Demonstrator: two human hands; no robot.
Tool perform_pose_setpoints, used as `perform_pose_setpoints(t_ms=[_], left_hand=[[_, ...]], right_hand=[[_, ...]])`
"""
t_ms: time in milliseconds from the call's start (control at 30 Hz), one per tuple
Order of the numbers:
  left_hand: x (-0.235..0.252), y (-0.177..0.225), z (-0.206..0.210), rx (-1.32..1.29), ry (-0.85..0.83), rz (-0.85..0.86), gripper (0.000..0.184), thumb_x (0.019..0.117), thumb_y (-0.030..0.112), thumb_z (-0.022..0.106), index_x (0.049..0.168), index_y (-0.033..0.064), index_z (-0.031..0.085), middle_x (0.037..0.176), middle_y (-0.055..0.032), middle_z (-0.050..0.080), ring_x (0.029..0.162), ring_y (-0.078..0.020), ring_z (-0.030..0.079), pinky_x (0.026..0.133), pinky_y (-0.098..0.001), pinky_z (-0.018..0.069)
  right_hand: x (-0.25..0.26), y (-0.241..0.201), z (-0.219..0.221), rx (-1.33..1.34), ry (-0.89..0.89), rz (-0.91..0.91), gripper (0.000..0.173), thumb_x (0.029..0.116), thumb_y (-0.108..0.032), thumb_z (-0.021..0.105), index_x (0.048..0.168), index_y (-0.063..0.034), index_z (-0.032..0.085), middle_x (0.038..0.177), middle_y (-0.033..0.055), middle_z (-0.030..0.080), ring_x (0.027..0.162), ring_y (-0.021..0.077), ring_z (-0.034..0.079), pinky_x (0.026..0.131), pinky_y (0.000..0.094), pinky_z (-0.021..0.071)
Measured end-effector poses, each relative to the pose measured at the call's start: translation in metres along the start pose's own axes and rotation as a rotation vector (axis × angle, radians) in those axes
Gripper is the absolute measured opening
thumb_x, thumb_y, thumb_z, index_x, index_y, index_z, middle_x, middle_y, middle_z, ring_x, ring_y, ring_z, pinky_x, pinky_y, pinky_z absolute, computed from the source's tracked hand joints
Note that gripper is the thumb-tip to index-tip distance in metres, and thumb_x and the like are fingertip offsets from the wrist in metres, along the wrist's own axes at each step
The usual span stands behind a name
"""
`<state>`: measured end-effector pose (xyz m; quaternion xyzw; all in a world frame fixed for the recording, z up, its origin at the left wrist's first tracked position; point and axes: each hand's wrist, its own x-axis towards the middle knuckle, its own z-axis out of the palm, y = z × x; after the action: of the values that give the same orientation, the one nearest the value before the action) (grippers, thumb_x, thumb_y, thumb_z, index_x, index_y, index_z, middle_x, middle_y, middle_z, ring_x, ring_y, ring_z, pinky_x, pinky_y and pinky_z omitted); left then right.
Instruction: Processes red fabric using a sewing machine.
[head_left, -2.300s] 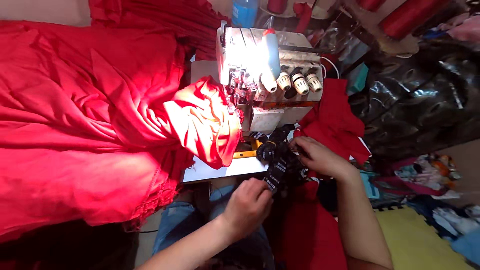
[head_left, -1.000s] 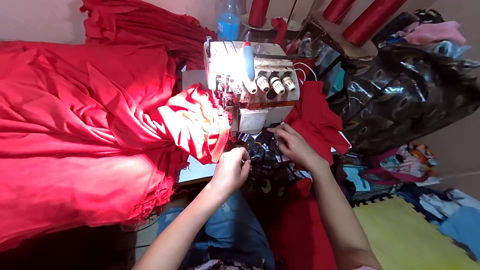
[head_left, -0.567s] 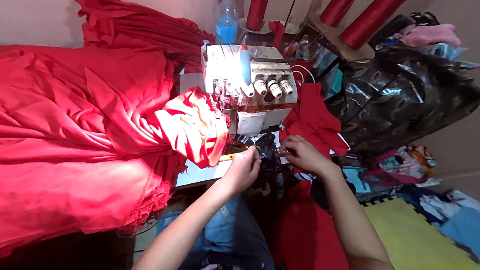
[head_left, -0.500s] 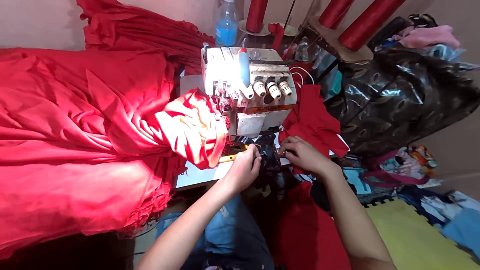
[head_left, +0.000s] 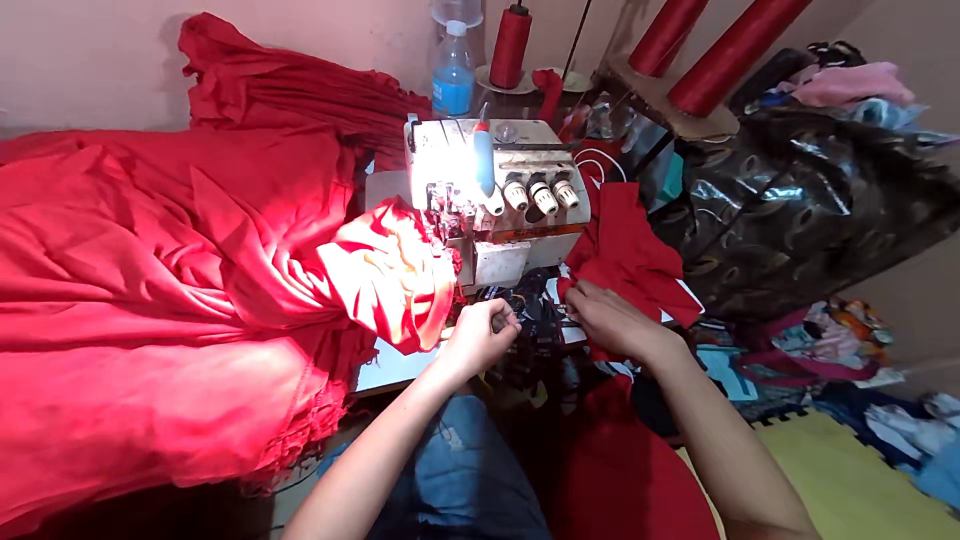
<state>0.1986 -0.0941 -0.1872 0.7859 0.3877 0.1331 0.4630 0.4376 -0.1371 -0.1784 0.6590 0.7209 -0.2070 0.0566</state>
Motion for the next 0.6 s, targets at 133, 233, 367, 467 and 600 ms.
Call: perform_pose_setpoints(t_ms=[133,233,367,467,600], left_hand=[[0.004,0.0,-0.009,-0.03,-0.106,0.017,0.023,0.1025,0.013,0.058,0.119,-0.0034,0.061,0.099,-0.0108,0.066,0.086,-0.0124,0.061,0.083,-0.0303,0.05],[0.007,0.001,-0.014,-0.152,-0.194,0.017,0.023,0.1004,0.006,0.06,0.121,-0.0032,0.056,0.096,-0.0065,0.064,0.081,-0.005,0.059,0.078,-0.0236,0.0497],[0.01,-0.007,-0.016,-0.317,-0.244,0.06,0.013,0.0984,-0.002,0.055,0.102,0.0004,0.067,0.09,0.0042,0.066,0.077,0.0041,0.058,0.072,-0.0166,0.0482],[0.008,-0.008,-0.018,-0.345,-0.273,0.062,0.025,0.1012,-0.003,0.049,0.111,0.0013,0.072,0.105,0.002,0.07,0.089,0.0056,0.06,0.081,-0.0161,0.0493],[0.007,-0.016,-0.017,-0.402,-0.307,0.08,0.027,0.0999,-0.002,0.054,0.122,0.0001,0.068,0.122,-0.0023,0.067,0.099,0.0047,0.061,0.088,-0.0156,0.0503]], right_hand=[[-0.013,-0.016,-0.008,-0.053,-0.017,0.106,0.03,0.1025,-0.002,0.052,0.13,0.0097,0.054,0.134,0.0302,0.056,0.13,0.0477,0.051,0.106,0.0633,0.0377],[-0.029,-0.025,-0.012,-0.072,0.059,0.198,0.034,0.0974,0.007,0.053,0.131,0.0109,0.053,0.129,0.0317,0.06,0.127,0.049,0.054,0.104,0.0639,0.0383],[-0.055,-0.011,0.001,0.119,0.287,0.131,0.038,0.1028,-0.002,0.044,0.139,0.0056,0.05,0.127,0.0297,0.062,0.12,0.0473,0.06,0.101,0.0629,0.0434],[-0.062,0.002,0.04,0.449,0.498,-0.116,0.04,0.1059,-0.019,0.04,0.137,0.0019,0.054,0.11,0.0167,0.067,0.094,0.0222,0.066,0.083,0.041,0.0551],[-0.062,-0.025,0.085,0.893,0.384,-0.137,0.036,0.1074,-0.022,0.041,0.122,0.0043,0.06,0.088,0.0024,0.06,0.071,0.0024,0.052,0.065,0.022,0.0459]])
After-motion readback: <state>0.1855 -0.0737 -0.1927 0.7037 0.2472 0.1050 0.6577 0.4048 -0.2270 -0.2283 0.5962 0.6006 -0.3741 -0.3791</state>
